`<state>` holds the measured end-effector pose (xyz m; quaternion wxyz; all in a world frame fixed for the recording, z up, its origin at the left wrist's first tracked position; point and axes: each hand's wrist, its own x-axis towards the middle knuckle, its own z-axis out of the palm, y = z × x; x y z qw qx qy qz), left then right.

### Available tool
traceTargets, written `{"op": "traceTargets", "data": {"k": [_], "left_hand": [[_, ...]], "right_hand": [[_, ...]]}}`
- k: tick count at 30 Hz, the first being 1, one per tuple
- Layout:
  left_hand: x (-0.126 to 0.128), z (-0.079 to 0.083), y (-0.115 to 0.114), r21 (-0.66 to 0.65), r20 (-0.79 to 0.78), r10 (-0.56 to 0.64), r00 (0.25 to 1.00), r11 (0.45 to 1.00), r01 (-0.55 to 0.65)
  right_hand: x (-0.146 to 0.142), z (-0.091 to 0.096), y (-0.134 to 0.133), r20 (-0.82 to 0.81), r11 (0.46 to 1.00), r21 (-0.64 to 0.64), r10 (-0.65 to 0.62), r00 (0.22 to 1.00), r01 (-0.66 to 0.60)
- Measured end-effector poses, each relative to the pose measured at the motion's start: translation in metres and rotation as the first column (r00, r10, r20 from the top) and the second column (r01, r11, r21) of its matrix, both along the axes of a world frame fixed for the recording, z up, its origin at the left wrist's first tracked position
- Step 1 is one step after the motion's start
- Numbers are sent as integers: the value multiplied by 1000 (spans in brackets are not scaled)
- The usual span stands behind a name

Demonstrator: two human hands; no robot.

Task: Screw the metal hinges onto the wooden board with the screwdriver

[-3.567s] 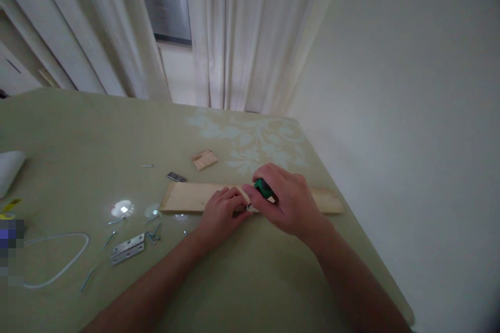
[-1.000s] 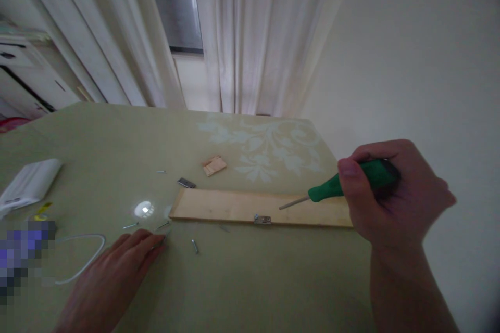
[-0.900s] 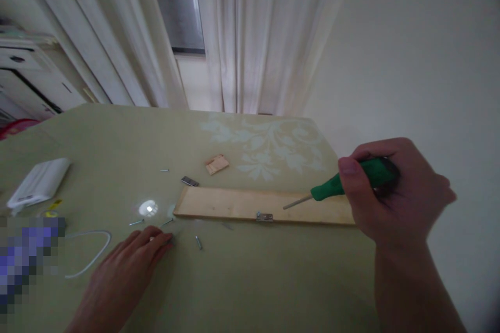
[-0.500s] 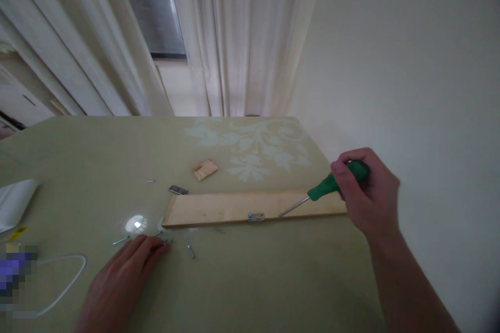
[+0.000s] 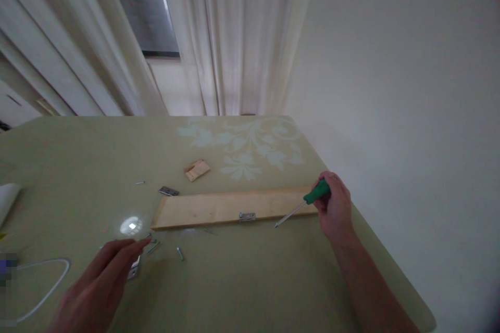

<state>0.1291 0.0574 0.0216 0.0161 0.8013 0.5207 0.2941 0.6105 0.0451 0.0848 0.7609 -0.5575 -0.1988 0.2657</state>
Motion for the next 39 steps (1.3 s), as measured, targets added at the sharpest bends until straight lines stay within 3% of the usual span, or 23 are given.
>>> {"op": "traceTargets", "data": {"k": [4, 6, 9, 12, 19, 28, 39], "left_hand": [[63, 43, 15, 96, 120, -64, 991, 994, 52], [109, 64, 23, 32, 282, -208, 936, 978, 208], [170, 80, 36, -150, 438, -359, 824, 875, 460], [205, 73, 53, -277, 454, -449, 770, 750, 600], [215, 45, 69, -302, 357, -536, 765, 709, 638], [226, 47, 67, -419, 329, -511, 794, 674, 608], [223, 40, 72, -401, 278, -539, 795, 687, 606]], "right_hand": [[-6, 0, -4, -18, 1000, 7, -1, 1000, 2], [-9, -1, -5, -21, 1000, 5, -13, 1000, 13], [-7, -5, -5, -22, 999, 0, -40, 999, 40], [-2, -8, -3, -24, 997, -6, -79, 997, 78], [5, -7, -4, -14, 994, -13, -111, 994, 110], [4, -2, -8, -5, 995, 2, -103, 995, 103], [4, -4, -8, 17, 992, 3, -126, 992, 126]]}}
